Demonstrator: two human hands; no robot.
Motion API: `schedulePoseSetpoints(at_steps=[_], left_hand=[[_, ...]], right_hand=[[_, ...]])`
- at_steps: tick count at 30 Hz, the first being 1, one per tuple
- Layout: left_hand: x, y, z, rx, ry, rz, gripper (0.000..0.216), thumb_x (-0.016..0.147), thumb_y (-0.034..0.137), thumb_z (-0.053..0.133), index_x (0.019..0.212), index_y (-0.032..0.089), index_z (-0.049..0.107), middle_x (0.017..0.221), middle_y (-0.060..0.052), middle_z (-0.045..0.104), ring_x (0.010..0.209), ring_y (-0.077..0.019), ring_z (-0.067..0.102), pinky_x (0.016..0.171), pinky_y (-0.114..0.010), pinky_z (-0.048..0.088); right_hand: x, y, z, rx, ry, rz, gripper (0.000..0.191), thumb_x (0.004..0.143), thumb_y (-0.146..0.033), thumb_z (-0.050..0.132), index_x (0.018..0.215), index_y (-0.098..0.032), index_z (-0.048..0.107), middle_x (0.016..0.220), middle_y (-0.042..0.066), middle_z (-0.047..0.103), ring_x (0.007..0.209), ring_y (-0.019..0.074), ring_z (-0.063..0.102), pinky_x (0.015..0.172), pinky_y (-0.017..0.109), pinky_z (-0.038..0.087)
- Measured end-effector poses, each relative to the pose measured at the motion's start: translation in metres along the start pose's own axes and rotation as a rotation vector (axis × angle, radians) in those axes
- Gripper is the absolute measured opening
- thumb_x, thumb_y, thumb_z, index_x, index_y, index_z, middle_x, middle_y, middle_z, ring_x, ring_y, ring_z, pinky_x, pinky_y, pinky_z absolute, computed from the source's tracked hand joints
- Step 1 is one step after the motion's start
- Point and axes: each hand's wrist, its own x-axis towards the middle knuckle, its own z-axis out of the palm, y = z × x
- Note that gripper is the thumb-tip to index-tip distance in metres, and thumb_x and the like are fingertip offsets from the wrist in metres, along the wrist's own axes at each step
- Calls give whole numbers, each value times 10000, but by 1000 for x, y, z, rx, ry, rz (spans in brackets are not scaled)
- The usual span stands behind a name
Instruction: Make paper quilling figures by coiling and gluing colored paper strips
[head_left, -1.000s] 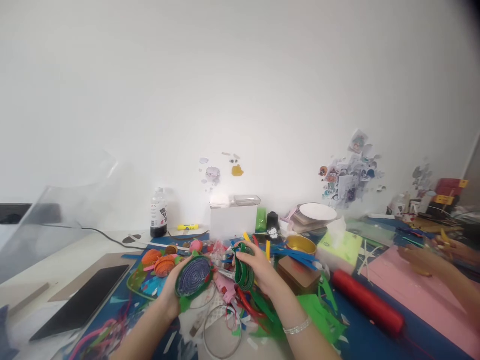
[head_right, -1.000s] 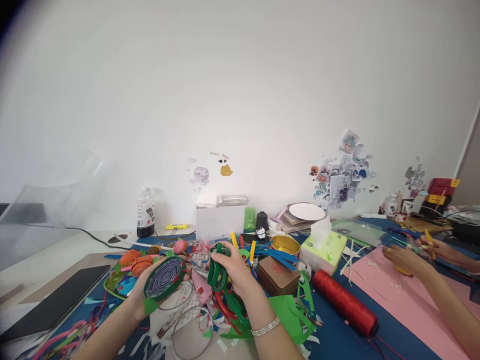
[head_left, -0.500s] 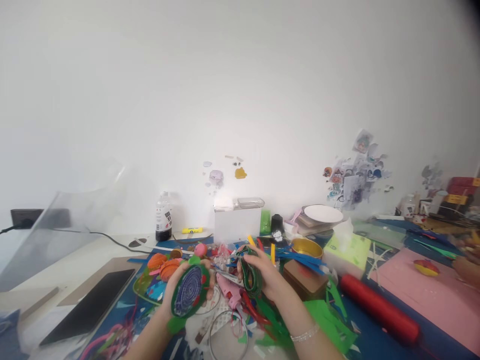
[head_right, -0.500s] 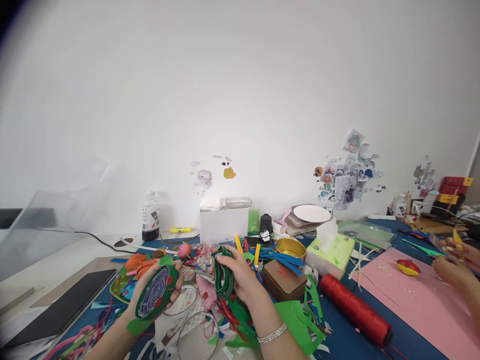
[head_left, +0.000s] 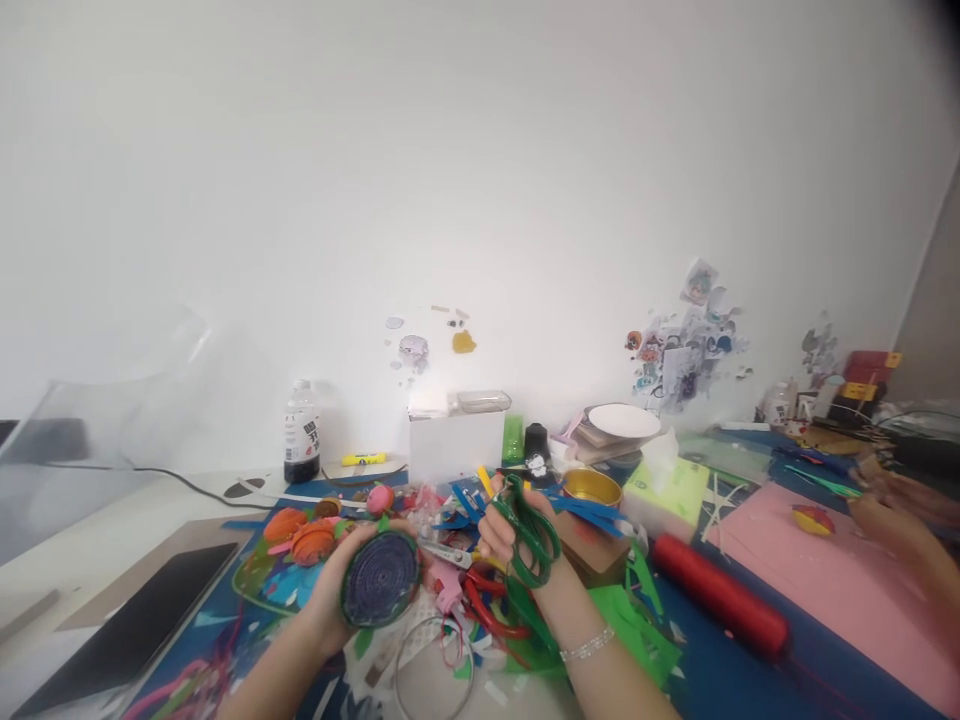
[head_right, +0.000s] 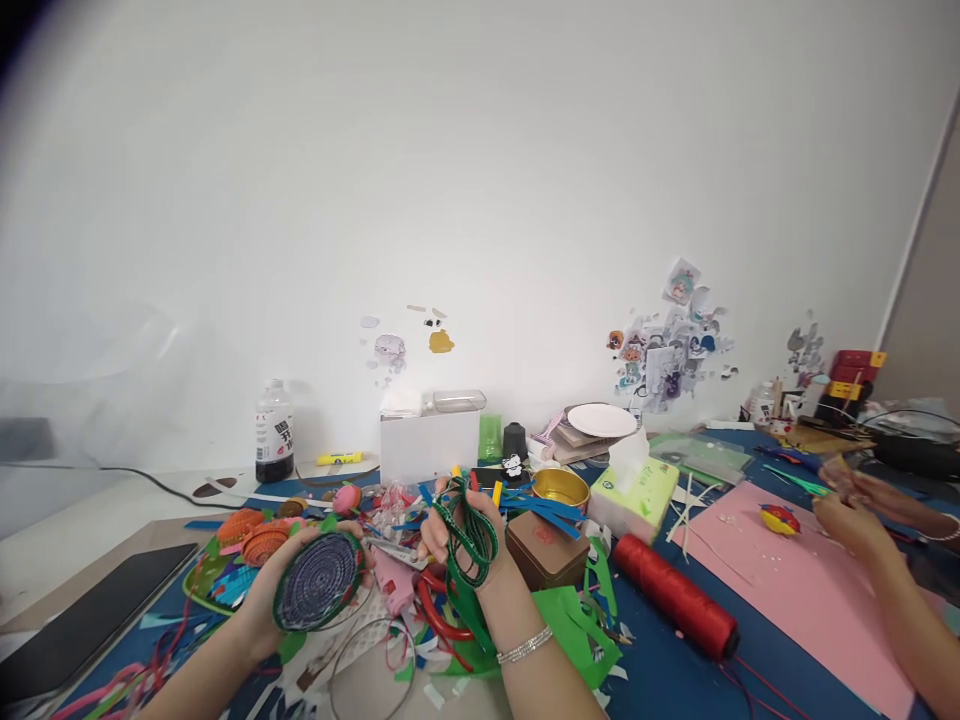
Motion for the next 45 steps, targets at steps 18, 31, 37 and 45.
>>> schedulePoseSetpoints(at_steps=[18, 31, 37, 45], left_hand=[[1, 7, 4, -24, 148, 63, 178, 742, 253, 491, 791, 159, 634, 684, -68, 708, 709, -231, 677, 595, -289, 522], [32, -7, -32, 1023, 472, 546, 359, 746, 310, 389, 1011, 173, 589, 1107, -90, 633, 1131, -256, 500, 1005, -412, 316], [14, -5, -10, 1452, 498, 900, 369, 810, 269, 342, 1117, 144, 504, 1161, -143, 574, 1104, -263, 511, 941, -435, 394], [3, -32, 15, 1716, 204, 1157, 373, 748, 271, 536, 1105, 165, 516, 1059, -132, 626, 981, -270, 579, 839, -410, 466]], right_hand=[[11, 3, -4, 226, 192, -85, 196, 721, -389, 538, 811, -217, 565, 551, -37, 492, 503, 122, 472, 616, 292, 446], [16, 15, 3, -52, 178, -36, 230, 715, -367, 608, 843, -186, 547, 590, -12, 603, 542, 161, 592, 502, 251, 447], [16, 23, 4, -379, 376, -75, 432, 695, -474, 620, 1020, -201, 542, 880, 24, 641, 906, 209, 587, 751, 304, 467], [7, 33, 28, -313, 173, 59, 729, 709, -550, 586, 1299, -217, 315, 1211, 71, 510, 1138, 204, 455, 943, 332, 361]])
